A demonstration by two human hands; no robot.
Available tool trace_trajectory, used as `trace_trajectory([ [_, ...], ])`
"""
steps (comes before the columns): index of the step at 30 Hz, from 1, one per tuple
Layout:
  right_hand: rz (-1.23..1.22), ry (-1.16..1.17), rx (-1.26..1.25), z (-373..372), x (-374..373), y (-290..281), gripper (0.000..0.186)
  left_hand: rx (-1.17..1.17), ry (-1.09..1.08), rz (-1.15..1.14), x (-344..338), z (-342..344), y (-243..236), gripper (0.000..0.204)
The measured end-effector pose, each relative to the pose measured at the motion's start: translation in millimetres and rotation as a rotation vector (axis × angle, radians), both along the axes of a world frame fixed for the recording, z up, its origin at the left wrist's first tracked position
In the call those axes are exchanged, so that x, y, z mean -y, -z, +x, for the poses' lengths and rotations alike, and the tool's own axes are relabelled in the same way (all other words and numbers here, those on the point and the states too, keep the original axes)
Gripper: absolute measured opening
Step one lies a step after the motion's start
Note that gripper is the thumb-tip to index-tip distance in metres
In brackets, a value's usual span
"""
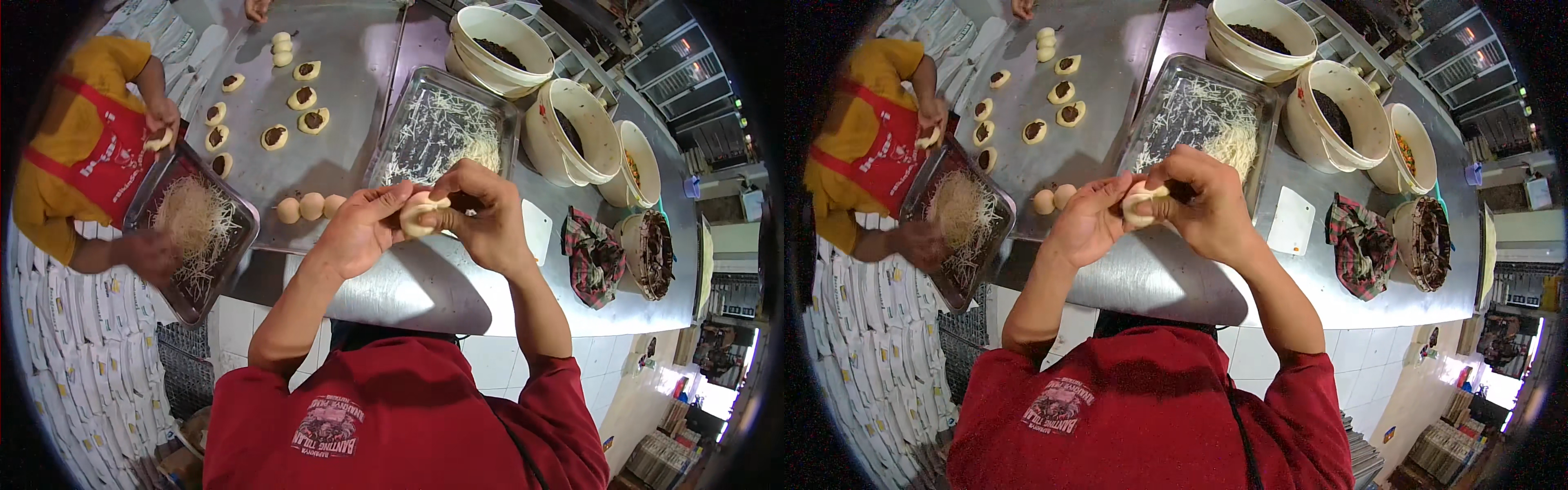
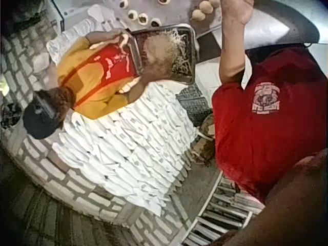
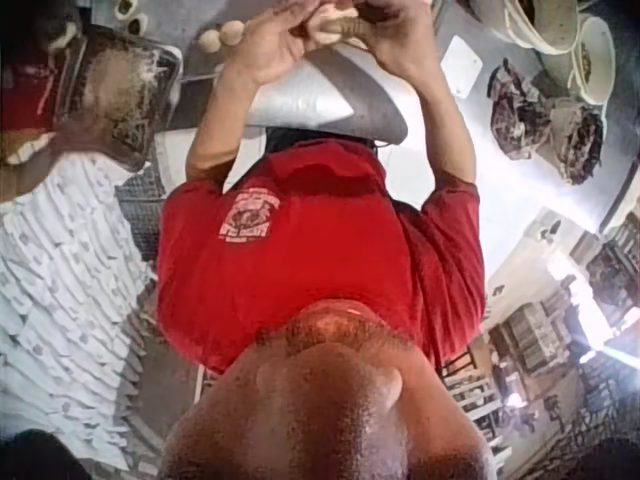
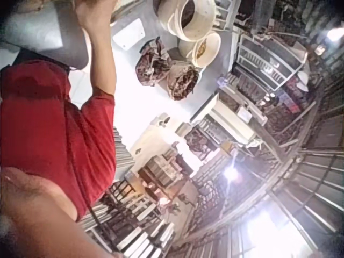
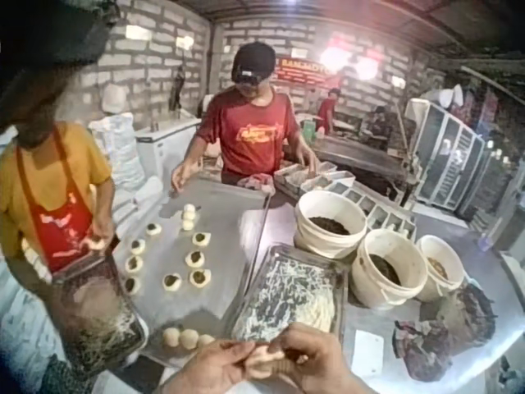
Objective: Fill dough balls with chocolate paste and top them with shredded cheese in a bakery.
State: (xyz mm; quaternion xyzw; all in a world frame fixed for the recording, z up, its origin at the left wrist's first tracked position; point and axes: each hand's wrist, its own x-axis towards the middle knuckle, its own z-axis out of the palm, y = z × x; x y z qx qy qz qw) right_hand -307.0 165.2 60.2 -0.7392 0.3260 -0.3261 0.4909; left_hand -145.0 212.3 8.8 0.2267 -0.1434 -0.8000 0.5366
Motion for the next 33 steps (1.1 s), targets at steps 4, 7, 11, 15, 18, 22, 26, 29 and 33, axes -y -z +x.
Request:
trace_trajectory([
  [4,-0.122,0.046,-0.066,13.5,-4.4,-3.5,0.027,0.034,-0.040,0.044,-0.2,4.8,-7.1,0.026],
  [7,-0.222,0.007,-0.159,16.6,-8.2,-9.3,0.029,0.033,-0.036,0.018,1.7,8.0,-8.8,0.027],
  [11,-0.605,0.032,-0.183,17.2,-2.5,13.4,0.028,-0.039,-0.049,0.044,0.5,11.1,-9.6,0.027],
  [15,-0.629,0.094,-0.168,22.9,-6.0,15.6,0.027,-0.114,-0.038,0.079,-3.0,11.4,-15.3,0.028],
  [18,-0.480,0.053,-0.082,23.0,-8.7,14.7,0.027,-0.101,-0.021,0.057,-3.1,15.1,-12.1,0.028],
  [22,-0.332,-0.006,-0.107,24.1,-9.3,9.7,0.024,-0.052,0.001,0.017,-3.0,22.2,-6.3,0.030],
  [26,-0.691,-0.025,-0.262,27.5,-21.8,15.4,0.022,-0.089,-0.013,0.047,-12.9,21.3,-2.5,0.033],
  [29,-0.539,-0.033,-0.218,29.7,-28.4,17.1,0.023,-0.120,0.008,0.042,-19.7,22.8,5.7,0.033],
  [33,-0.487,-0.166,-0.164,33.7,-22.2,13.3,0.022,-0.092,0.056,0.015,-25.5,37.8,10.6,0.029],
])
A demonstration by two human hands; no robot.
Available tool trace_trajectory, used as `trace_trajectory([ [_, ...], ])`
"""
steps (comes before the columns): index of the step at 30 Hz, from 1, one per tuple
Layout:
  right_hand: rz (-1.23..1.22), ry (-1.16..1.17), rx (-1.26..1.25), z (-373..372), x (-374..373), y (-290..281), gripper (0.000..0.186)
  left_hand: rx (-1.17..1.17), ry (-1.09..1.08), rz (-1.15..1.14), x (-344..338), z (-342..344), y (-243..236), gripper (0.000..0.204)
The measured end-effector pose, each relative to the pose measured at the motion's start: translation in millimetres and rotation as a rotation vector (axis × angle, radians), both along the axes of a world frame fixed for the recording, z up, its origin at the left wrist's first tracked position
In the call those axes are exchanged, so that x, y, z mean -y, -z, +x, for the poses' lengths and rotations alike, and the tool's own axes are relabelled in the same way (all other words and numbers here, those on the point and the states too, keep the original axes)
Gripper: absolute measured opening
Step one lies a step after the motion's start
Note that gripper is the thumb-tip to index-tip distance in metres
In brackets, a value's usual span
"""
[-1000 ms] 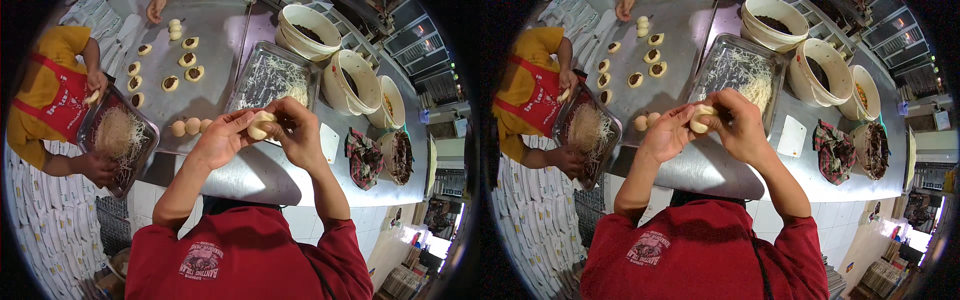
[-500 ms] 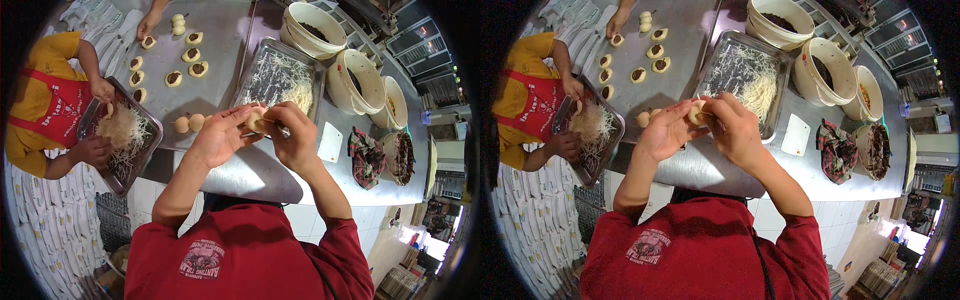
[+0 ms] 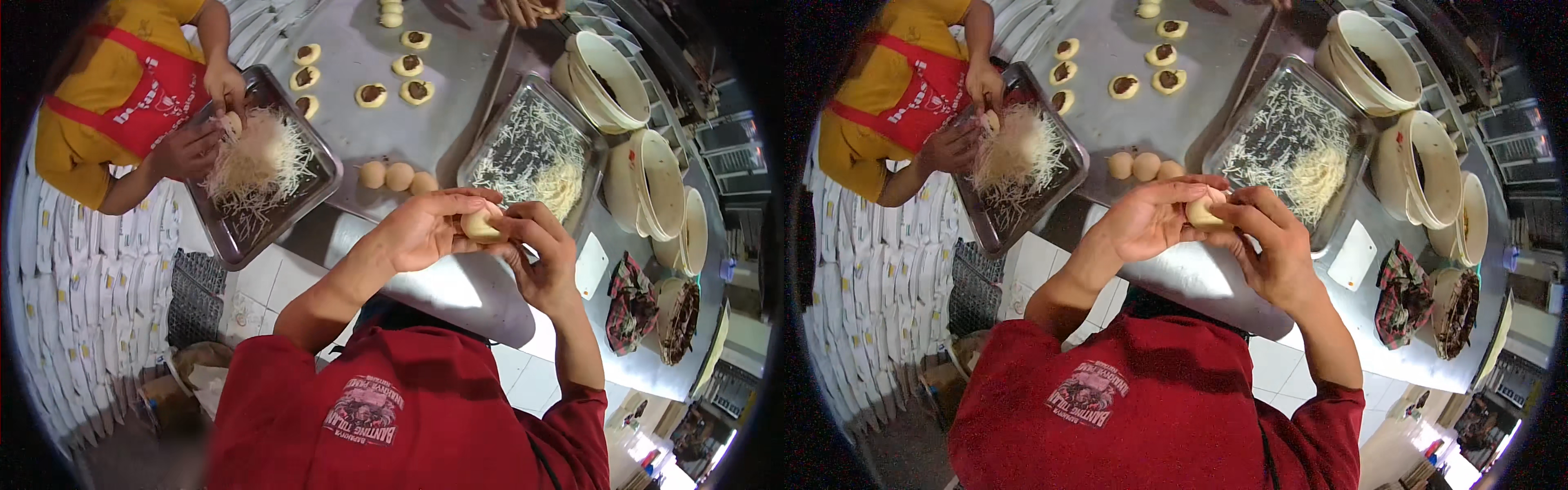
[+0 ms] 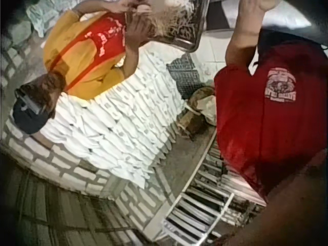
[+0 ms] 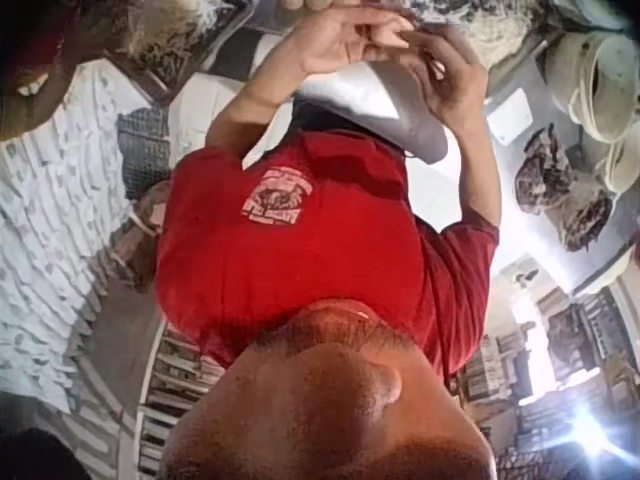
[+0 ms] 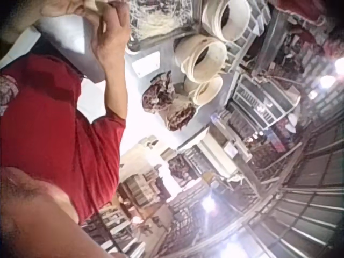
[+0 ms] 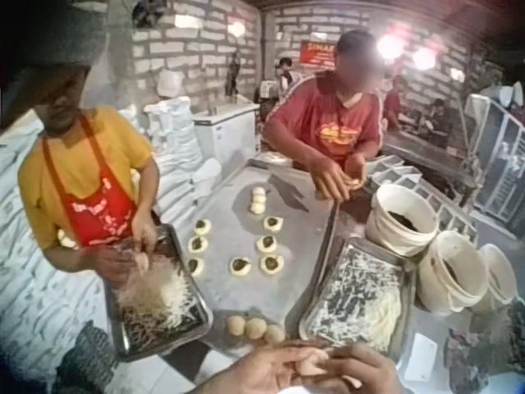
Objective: Fill dough balls with chocolate paste and top them with shredded cheese in a bakery.
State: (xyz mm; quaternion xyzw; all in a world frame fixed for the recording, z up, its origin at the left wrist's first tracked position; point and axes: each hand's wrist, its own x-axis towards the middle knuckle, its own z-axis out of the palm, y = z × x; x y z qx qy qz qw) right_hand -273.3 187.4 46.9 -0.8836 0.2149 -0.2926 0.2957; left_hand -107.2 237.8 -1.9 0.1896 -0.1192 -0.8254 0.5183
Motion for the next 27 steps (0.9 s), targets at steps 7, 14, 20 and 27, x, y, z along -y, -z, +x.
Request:
trace_trajectory([
  [7,0.638,0.061,0.033,32.6,15.5,34.2,0.018,-0.119,-0.339,0.225,-25.3,4.1,2.0,0.034],
  [14,0.860,-0.240,-0.212,106.5,52.1,57.1,0.028,0.424,-0.480,0.217,-68.2,37.3,9.2,0.035],
  [20,0.934,-0.226,-0.166,181.5,81.4,128.8,0.029,0.308,-0.834,0.674,-118.1,65.5,63.1,0.032],
  [27,0.847,-0.285,-0.365,217.3,63.1,139.9,0.036,0.422,-1.225,0.558,-125.8,78.9,76.5,0.025],
])
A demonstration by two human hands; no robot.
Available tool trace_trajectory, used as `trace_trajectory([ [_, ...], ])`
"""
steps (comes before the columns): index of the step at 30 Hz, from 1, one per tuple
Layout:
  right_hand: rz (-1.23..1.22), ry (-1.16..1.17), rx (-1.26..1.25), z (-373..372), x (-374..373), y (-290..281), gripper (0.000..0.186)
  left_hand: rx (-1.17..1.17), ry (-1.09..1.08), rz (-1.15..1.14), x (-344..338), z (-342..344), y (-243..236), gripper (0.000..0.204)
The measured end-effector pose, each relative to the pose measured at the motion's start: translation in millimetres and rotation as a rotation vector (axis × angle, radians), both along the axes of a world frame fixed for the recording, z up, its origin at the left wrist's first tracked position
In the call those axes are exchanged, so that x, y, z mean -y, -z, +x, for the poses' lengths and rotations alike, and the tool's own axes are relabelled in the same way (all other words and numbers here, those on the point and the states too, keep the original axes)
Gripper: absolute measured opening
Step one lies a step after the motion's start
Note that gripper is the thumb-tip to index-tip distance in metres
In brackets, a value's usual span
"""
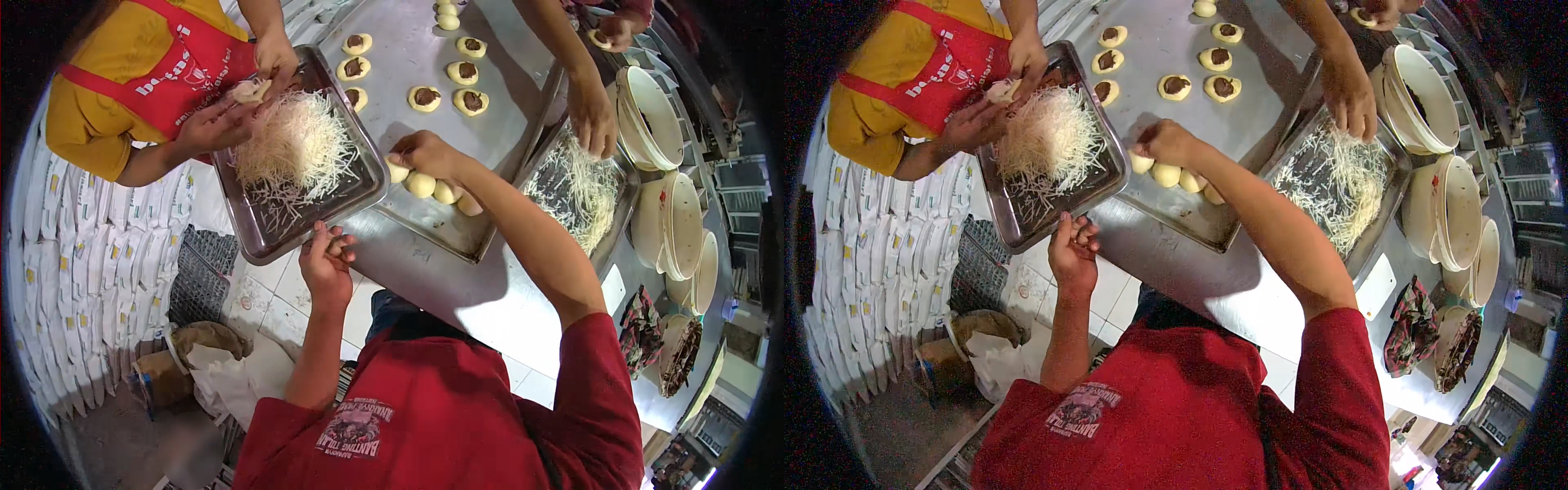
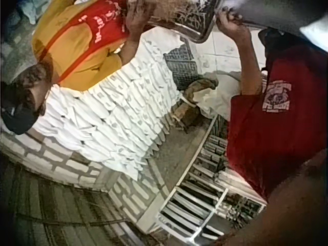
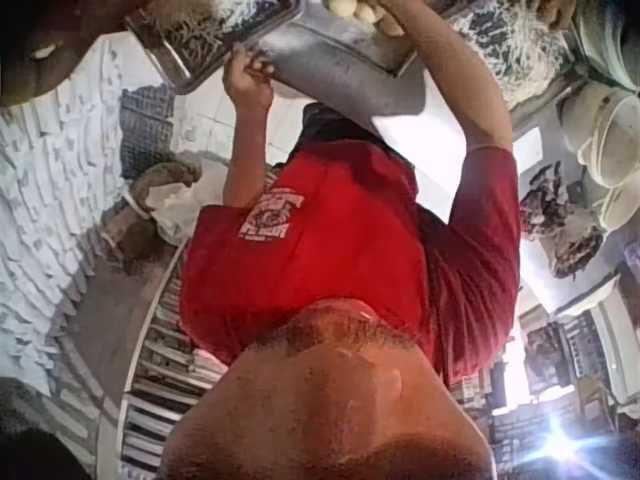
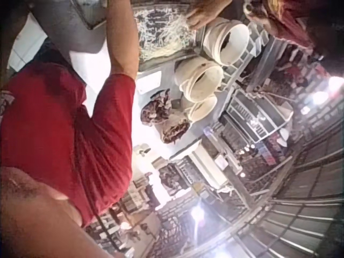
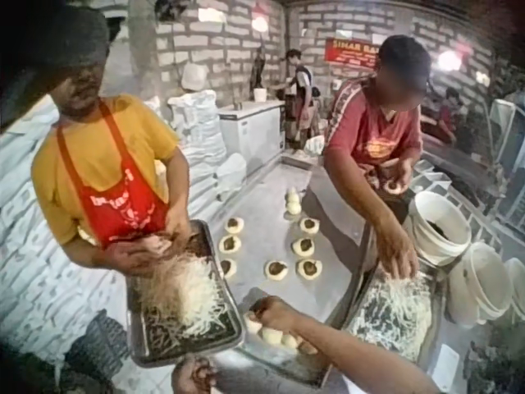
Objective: Fill dough balls with chocolate paste and top them with shredded cheese in a bakery.
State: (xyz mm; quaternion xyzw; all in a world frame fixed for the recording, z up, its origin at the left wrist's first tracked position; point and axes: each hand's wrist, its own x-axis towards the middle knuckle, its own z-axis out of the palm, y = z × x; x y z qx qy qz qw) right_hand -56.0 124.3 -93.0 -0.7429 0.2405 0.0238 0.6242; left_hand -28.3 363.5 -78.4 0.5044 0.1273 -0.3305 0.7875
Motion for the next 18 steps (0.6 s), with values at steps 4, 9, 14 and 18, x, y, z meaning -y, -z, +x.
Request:
trace_trajectory([
  [4,-0.431,-0.378,-0.079,0.6,-3.2,-5.3,0.032,0.029,-0.039,-0.003,1.4,1.6,2.3,0.023],
  [9,-0.624,-0.283,-0.166,-2.7,-3.5,-2.7,0.026,0.024,0.014,0.037,2.4,1.2,-1.2,0.022],
  [14,-0.616,-0.087,0.105,-13.9,13.7,-17.4,0.027,0.038,0.057,0.024,-3.9,3.5,-1.2,0.025],
  [18,-0.583,0.808,-0.085,-26.9,94.3,14.0,0.026,0.019,0.047,0.049,-10.0,1.2,-12.7,0.027],
])
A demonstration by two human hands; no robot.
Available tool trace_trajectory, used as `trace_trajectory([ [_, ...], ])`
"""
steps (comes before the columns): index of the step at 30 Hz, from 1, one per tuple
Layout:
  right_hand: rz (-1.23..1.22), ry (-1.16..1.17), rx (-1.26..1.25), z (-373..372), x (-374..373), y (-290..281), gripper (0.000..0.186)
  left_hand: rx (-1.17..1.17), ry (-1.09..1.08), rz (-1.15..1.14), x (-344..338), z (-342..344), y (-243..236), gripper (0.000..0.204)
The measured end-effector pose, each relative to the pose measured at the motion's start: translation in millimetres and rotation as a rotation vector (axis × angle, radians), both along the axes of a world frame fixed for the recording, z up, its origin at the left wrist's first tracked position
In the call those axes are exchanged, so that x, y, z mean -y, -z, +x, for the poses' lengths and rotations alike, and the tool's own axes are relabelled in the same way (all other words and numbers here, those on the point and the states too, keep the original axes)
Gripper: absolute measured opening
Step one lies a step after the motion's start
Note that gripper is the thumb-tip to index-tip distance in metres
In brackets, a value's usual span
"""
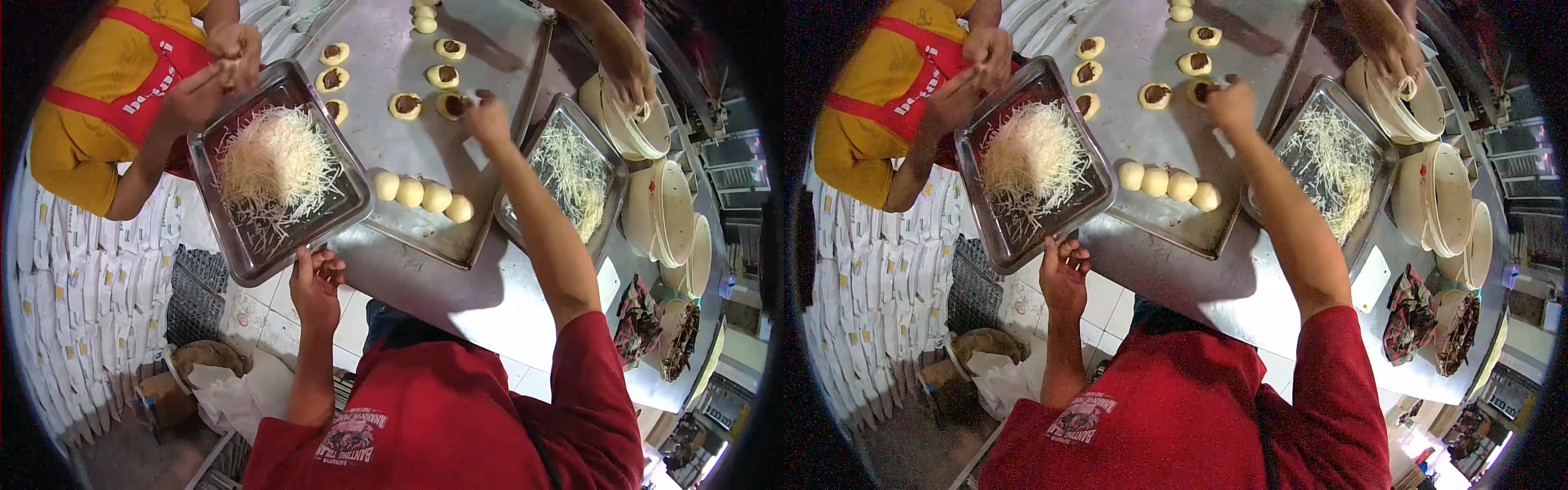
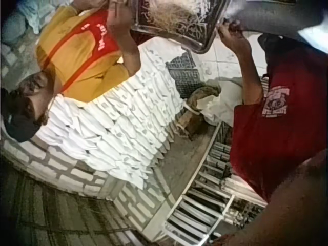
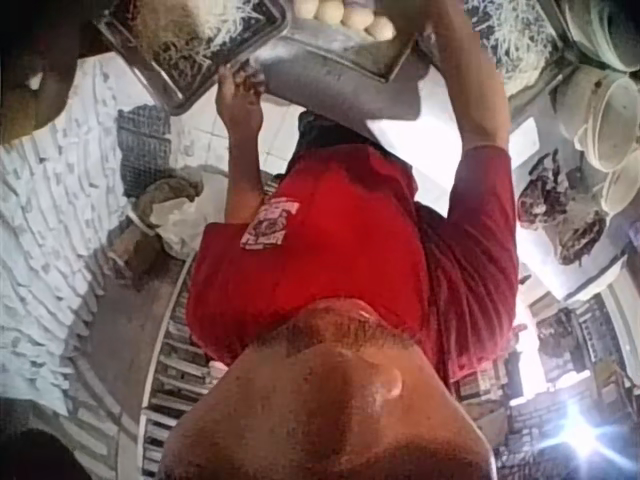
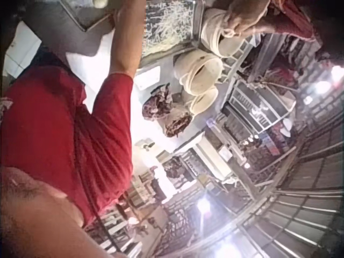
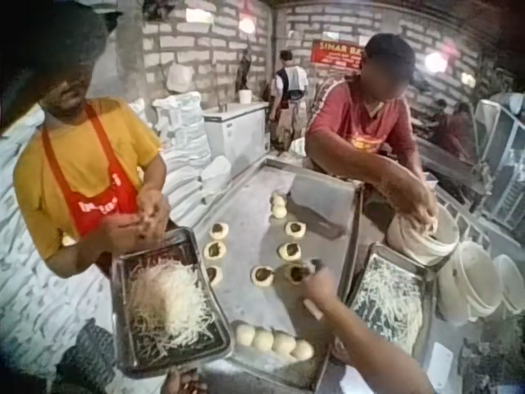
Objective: Fill dough balls with chocolate paste and top them with shredded cheese in a bakery.
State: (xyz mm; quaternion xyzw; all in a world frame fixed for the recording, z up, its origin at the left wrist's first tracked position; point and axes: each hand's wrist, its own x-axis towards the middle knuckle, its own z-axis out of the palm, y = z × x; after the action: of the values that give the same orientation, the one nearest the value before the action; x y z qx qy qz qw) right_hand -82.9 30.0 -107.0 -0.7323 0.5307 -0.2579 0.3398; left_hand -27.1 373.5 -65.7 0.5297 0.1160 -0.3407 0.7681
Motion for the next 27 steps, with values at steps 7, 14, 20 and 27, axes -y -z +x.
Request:
trace_trajectory([
  [7,0.447,-0.249,-0.243,18.0,36.8,19.9,0.022,0.053,0.109,0.076,-10.3,-12.1,1.6,0.029],
  [14,1.012,-0.265,0.796,-25.2,5.8,-30.8,0.034,0.228,0.478,-0.068,33.7,-22.4,-20.1,0.032],
  [20,1.300,-0.488,0.975,-82.7,-56.1,-75.7,0.053,0.038,0.507,-0.299,127.7,-34.5,-46.7,0.040],
  [27,-0.374,-0.295,-0.332,-184.2,-8.0,-55.7,0.049,-0.286,0.826,-0.296,166.4,-66.1,-16.7,0.042],
])
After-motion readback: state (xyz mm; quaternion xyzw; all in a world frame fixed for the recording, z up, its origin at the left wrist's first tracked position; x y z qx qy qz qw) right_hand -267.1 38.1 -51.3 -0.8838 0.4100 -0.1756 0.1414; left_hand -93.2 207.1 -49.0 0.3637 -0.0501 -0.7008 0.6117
